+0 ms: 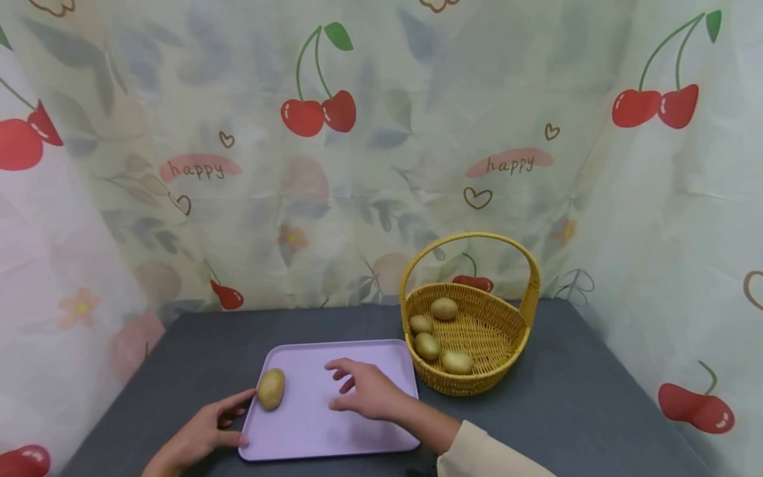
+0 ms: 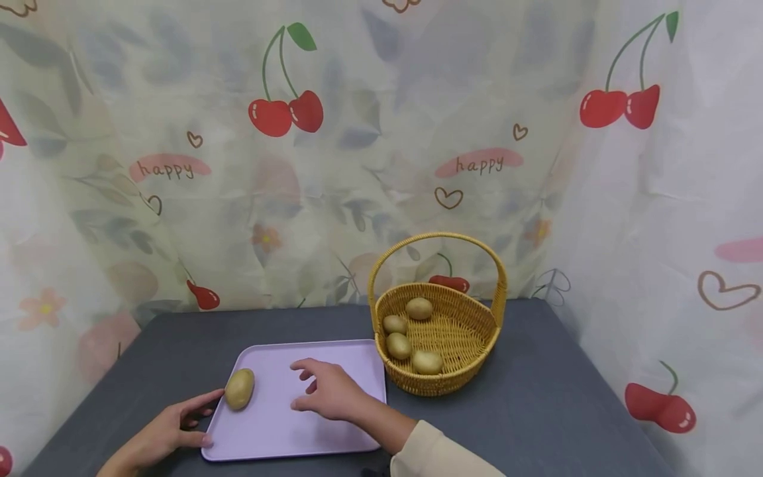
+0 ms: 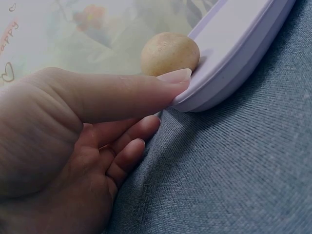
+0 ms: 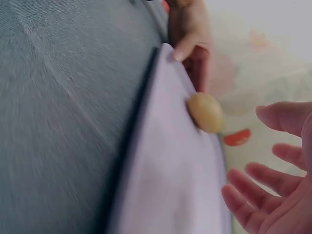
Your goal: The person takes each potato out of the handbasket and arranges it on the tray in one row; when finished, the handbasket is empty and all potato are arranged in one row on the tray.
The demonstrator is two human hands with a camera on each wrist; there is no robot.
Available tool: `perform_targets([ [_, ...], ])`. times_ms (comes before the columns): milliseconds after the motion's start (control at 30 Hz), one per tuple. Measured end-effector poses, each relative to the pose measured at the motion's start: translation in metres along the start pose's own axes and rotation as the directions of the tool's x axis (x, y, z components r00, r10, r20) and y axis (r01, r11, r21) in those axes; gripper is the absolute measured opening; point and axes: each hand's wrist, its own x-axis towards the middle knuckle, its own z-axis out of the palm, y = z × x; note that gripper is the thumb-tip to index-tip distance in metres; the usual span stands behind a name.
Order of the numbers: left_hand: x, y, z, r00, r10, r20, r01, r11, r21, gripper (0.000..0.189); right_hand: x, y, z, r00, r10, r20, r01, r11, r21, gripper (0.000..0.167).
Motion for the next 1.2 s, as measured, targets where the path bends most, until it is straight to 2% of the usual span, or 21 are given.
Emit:
perform_targets([
  [300, -0.001, 0.002, 0.001, 1.000, -0.026, -0.006, 0.026, 0.999, 0.018, 0.077, -0.014, -0.007, -0.066, 0.989, -0.096, 0.115, 0.093, 0.995, 0.031, 0.041],
  [533, -0.001, 0.002, 0.002, 0.999, -0.054, 0.002, 0.054, 0.998, 0.021, 0.079, -0.016, -0.009, -0.126, 0.979, -0.112, 0.173, 0.100, 0.992, 0.077, 0.032],
  [700, 0.001, 0.001, 0.002, 0.998, -0.058, 0.005, 0.058, 0.998, 0.018, 0.079, -0.014, -0.003, -0.168, 0.977, -0.040, 0.209, 0.020, 0.995, 0.097, 0.036],
  [900, 0.002, -0.002, 0.003, 0.999, -0.042, 0.012, 0.042, 0.999, 0.011, 0.079, -0.009, 0.020, -0.207, 0.982, 0.024, 0.189, -0.027, 1.000, 0.010, 0.039],
  [1033, 0.002, -0.003, 0.003, 1.000, -0.027, 0.013, 0.027, 0.999, 0.023, 0.078, -0.003, 0.041, -0.222, 0.979, 0.091, 0.183, -0.092, 0.996, -0.006, 0.042],
  [1200, 0.001, -0.002, 0.002, 0.999, -0.040, 0.000, 0.040, 0.999, 0.024, 0.078, 0.003, 0.067, -0.230, 0.964, 0.182, 0.195, -0.197, 0.978, 0.062, 0.050],
])
